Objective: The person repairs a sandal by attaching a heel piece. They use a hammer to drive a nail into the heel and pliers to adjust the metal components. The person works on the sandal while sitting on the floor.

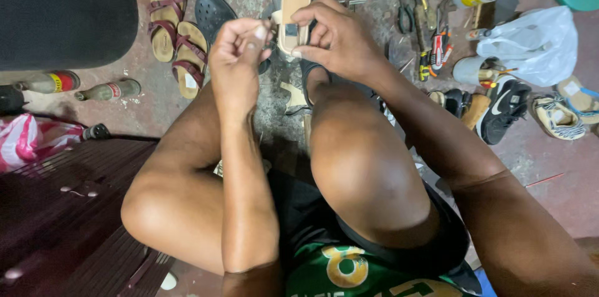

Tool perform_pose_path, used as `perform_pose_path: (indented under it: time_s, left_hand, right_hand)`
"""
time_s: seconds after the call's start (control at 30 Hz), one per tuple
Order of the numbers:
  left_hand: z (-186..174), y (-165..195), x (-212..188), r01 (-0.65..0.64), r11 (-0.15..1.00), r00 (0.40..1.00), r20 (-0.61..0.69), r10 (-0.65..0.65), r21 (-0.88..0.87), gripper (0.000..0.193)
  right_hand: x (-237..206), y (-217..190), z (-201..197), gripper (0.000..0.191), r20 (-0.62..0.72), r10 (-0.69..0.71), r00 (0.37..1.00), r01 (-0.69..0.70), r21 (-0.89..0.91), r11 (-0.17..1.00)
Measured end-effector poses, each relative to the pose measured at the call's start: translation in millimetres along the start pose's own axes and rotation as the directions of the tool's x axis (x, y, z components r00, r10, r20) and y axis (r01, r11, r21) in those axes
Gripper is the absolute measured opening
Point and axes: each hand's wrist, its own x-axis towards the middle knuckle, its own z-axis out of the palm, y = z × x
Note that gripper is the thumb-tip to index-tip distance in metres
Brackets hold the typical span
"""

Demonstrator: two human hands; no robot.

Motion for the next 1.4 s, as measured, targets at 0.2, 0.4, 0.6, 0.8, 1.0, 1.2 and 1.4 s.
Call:
perform_pose_path:
  time_s: [0.2,0.4,0.6,0.8,1.0,1.2,1.4]
  left_hand:
    - [-1.2,-30.2,26.7,0.091,0.996,0.990,0.108,-0.088,-0.021,0.007]
    - [-6.9,-38.5,35.1,0.184,0.979,0.969,0.183,-0.167,-0.082,0.009]
    - [-4.3,-46.3,34.6,0.200,0.967,0.964,0.207,-0.166,-0.156,0.009]
    - [-4.8,-48.4,32.5,0.219,0.959,0.961,0.212,-0.179,-0.179,0.008]
    - [-4.0,-45.1,33.4,0.204,0.967,0.956,0.246,-0.162,-0.155,0.008]
    - [-2.5,-45.0,33.6,0.192,0.968,0.954,0.262,-0.146,-0.160,0.007]
    - [-2.4,-46.7,33.0,0.164,0.978,0.959,0.254,-0.128,-0.126,0.002]
  right_hand:
    - [8.3,32.0,16.6,0.026,-0.021,-0.066,0.998,0.067,0.050,0.997]
    - [18.1,52.7,13.5,0.029,0.024,-0.122,0.992,0.122,-0.005,0.993]
    - [25.9,57.4,4.8,0.027,0.096,-0.129,0.987,0.139,-0.107,0.984]
    - [27.1,60.3,1.4,0.025,0.135,-0.131,0.982,0.149,-0.137,0.979]
    - [27.4,62.5,-0.4,0.025,0.134,-0.161,0.978,0.175,-0.097,0.980]
    - [26.4,63.8,-2.8,0.027,0.125,-0.183,0.975,0.195,-0.092,0.976]
    - [26.1,65.5,-1.9,0.026,0.121,-0.181,0.976,0.193,-0.095,0.977]
